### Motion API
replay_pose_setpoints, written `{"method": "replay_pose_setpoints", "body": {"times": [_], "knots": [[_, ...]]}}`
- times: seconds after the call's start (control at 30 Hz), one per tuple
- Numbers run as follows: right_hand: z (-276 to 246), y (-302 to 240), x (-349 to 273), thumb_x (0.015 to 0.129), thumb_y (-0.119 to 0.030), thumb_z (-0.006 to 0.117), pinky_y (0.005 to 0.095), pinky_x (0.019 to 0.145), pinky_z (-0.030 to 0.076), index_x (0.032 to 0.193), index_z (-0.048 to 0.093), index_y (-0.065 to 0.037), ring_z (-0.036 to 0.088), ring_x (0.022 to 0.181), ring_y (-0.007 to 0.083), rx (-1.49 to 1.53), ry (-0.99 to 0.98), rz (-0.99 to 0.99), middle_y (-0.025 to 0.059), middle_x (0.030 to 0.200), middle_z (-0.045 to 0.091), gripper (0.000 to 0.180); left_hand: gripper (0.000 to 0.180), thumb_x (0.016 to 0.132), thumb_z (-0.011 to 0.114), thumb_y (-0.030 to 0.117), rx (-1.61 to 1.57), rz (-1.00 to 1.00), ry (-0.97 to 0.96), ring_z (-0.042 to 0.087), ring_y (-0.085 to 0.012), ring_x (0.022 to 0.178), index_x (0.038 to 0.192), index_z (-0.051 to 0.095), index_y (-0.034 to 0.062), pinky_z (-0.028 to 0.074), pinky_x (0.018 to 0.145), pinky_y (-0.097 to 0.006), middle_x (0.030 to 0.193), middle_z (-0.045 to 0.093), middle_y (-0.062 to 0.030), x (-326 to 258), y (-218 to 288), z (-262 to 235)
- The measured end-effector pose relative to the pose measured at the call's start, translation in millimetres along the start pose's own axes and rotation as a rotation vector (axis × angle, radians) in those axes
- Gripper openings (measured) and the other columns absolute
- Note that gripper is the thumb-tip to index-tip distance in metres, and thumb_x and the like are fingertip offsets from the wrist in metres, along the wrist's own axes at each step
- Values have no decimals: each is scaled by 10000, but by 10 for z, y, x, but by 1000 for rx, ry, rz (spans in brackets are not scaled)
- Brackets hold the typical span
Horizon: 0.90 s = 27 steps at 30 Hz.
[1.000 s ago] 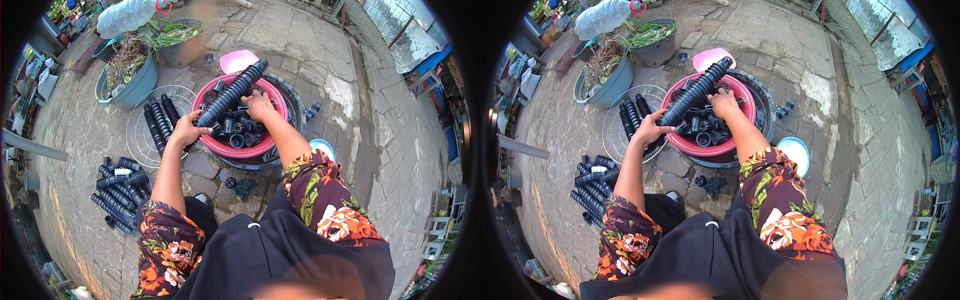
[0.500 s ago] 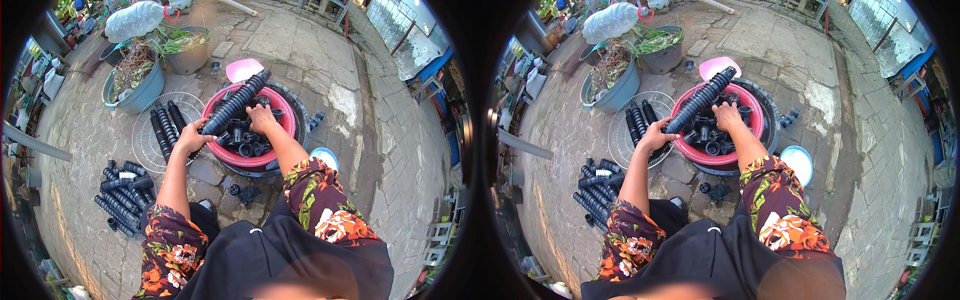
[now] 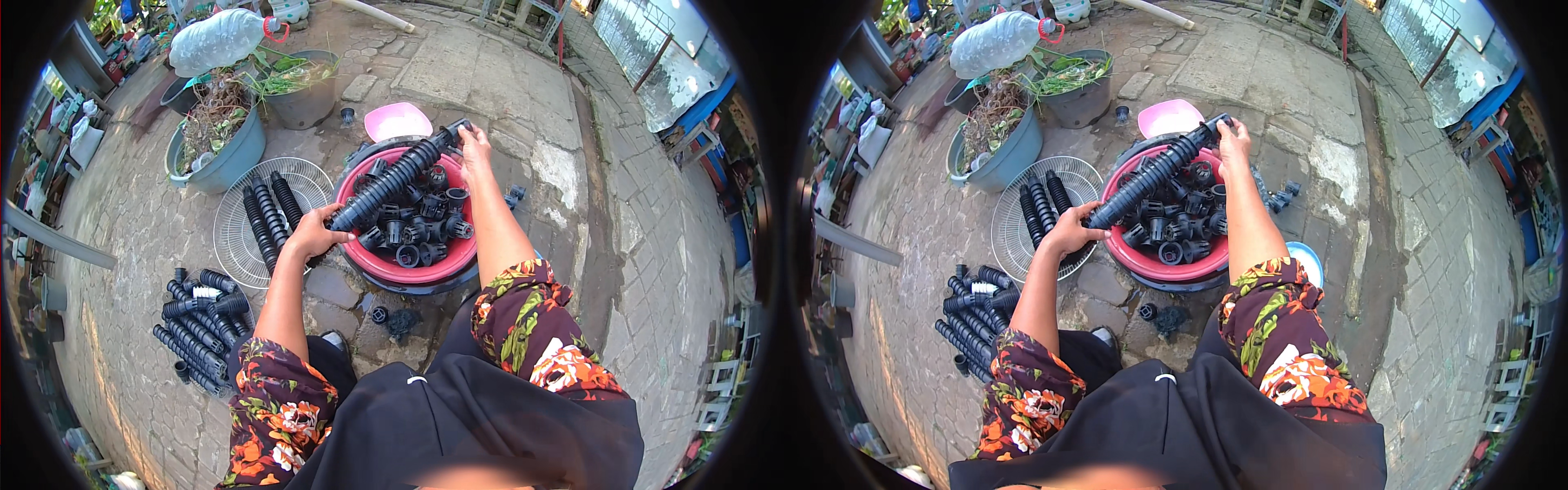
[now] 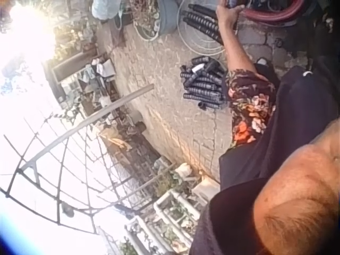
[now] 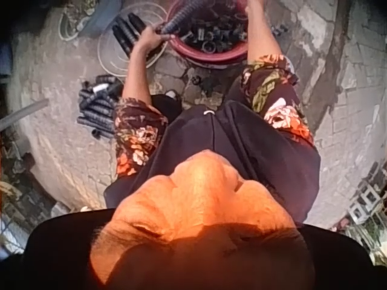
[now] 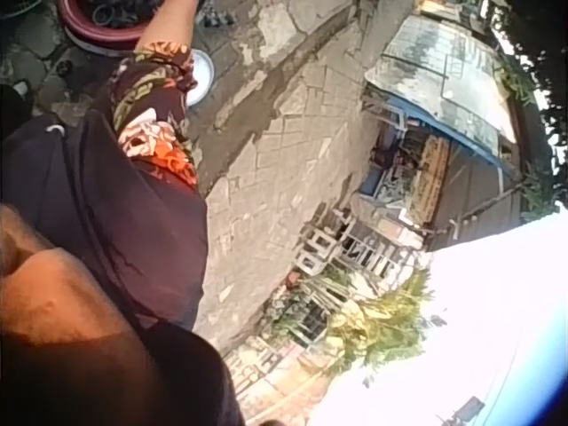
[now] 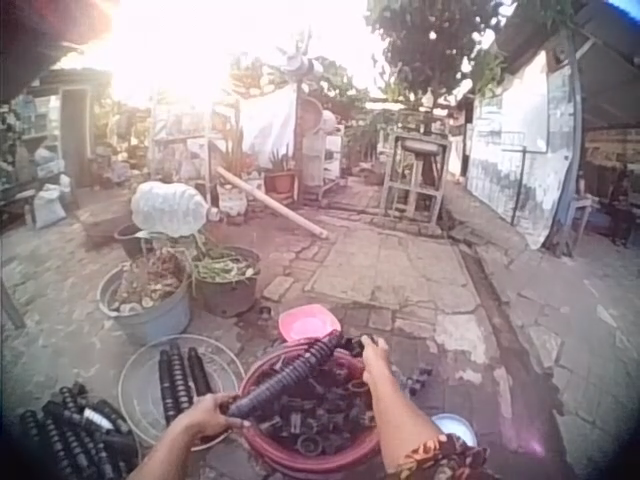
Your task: Sorting and assembling plastic net pots and corrugated tubes for a hydroponic gardening system.
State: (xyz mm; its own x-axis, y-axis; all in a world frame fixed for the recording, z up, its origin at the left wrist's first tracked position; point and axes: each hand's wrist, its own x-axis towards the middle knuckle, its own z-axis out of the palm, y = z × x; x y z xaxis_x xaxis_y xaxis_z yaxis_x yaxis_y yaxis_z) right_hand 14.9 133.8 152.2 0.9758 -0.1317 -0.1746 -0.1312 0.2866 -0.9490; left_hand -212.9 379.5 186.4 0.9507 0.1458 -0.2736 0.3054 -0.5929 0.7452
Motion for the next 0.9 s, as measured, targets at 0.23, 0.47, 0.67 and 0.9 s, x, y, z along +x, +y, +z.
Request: {"method": "replay_pose_setpoints", "body": {"times": [0.23, 0.47, 0.67, 0.9], "knots": [[-16, -113, -33, 734, -185, 657, 292, 597, 442, 974, 576, -65, 538, 724, 130, -198, -28, -106, 47, 795, 565, 280, 704, 593, 783, 162, -38, 53, -50, 555, -200, 907, 1218, 487, 25, 413, 841, -293, 984, 590, -119, 23, 5, 16], [78, -137, -113, 836, -234, 527, 275, 494, 424, 1030, 546, -85, 558, 600, 158, 105, -248, 39, 45, 719, 593, 245, 709, 580, 794, 165, -145, 74, 58, 570, -196, 859, 1207, 493, 26, 428, 795, -292, 947, 609, -122, 45, -17, -4], [-56, 249, -181, 688, -176, 678, 361, 745, 472, 1057, 582, -60, 613, 819, 256, -1656, -816, -263, 114, 882, 648, 398, 707, 579, 786, 181, -50, 32, 79, 591, -230, 912, 1206, 494, 38, 431, 831, -312, 977, 616, -154, 2, 38, -51], [-208, 609, -463, 684, -87, 674, 366, 849, 478, 1004, 648, -86, 549, 1053, 267, -2043, -842, -303, 108, 1115, 588, 322, 722, 570, 787, 212, 52, 15, 111, 581, -266, 972, 1213, 498, 57, 418, 869, -327, 1013, 607, -182, 58, -47, -13]]}}
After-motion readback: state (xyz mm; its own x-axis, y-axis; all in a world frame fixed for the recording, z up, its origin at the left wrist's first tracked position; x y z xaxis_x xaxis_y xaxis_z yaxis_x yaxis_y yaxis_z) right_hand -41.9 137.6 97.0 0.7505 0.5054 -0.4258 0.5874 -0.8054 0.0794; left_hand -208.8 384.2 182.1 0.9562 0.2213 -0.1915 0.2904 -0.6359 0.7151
